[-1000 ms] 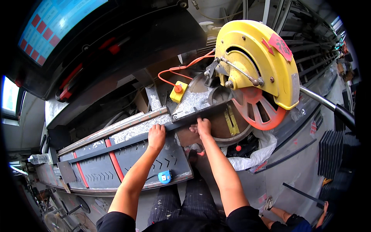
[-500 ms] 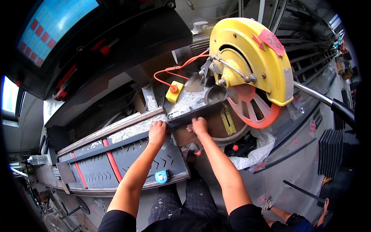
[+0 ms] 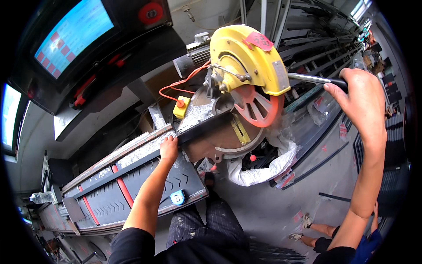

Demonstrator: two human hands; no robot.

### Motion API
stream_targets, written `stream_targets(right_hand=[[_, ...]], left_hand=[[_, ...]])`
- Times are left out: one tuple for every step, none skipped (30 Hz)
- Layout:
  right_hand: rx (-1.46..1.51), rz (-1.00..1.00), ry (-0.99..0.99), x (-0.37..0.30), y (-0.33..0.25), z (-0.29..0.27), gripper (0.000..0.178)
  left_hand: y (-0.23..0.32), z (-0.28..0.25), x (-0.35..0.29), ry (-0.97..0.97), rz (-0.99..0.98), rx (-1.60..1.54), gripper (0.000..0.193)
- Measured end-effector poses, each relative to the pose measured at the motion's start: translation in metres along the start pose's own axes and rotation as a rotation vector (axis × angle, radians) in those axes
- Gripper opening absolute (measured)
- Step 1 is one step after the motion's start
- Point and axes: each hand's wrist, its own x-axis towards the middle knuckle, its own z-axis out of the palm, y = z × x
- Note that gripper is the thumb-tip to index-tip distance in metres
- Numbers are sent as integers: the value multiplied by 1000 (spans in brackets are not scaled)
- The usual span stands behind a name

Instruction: The person operates a cutting machine to process strips and then fits them into a metal frame by hand.

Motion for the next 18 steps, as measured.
stream_targets(right_hand=[[19, -15, 23, -4, 4, -1, 33], [49, -35, 43, -6, 4, 3, 34], [50, -15, 49, -14, 2, 8, 34], [48, 6, 54, -29, -3, 14, 34], [63, 16, 87, -45, -11, 26, 34], [76, 78, 53, -63, -18, 41, 34], [83, 139, 13, -83, -24, 55, 35], [103, 189, -59, -104, -29, 66, 35], [143, 230, -123, -121, -34, 82, 34], [244, 249, -209, -134, -37, 96, 35], [348, 267, -294, -143, -39, 110, 36], [396, 285, -375, -151, -39, 124, 33], [484, 329, -437, -154, -40, 137, 33], [573, 374, -504, -155, -42, 150, 32], [659, 419, -571, -159, -46, 162, 31], [688, 420, -507, -167, -50, 172, 29], [696, 434, -506, -174, -54, 178, 28], [710, 445, -498, -178, -58, 187, 28]], left_hand=[[4, 0, 1, -12, 7, -5, 25], [8, -6, 2, -1, -4, 9, 25], [7, -4, 2, -16, 5, 9, 26], [5, -1, 1, -30, 14, 7, 26], [-2, -2, 0, -27, -3, 18, 27], [-6, -3, -2, -15, -4, 31, 28], [-7, -3, -1, -2, 4, 21, 28], [-4, -2, -1, -1, 20, 6, 28], [-7, -5, -3, 2, 18, 7, 28], [-6, -6, -4, 9, 5, -1, 29], [-7, -6, -3, -5, -10, 5, 31], [-6, -4, -2, -3, -3, 1, 32], [-7, -2, -1, 0, 3, -3, 33], [-8, -1, 0, -16, 1, 9, 34], [-6, -3, -1, -31, -7, 13, 33], [-7, -3, 1, -17, 4, 8, 33], [-7, -1, -1, -13, 17, 0, 32], [-7, -2, 0, 28, 31, -38, 28]])
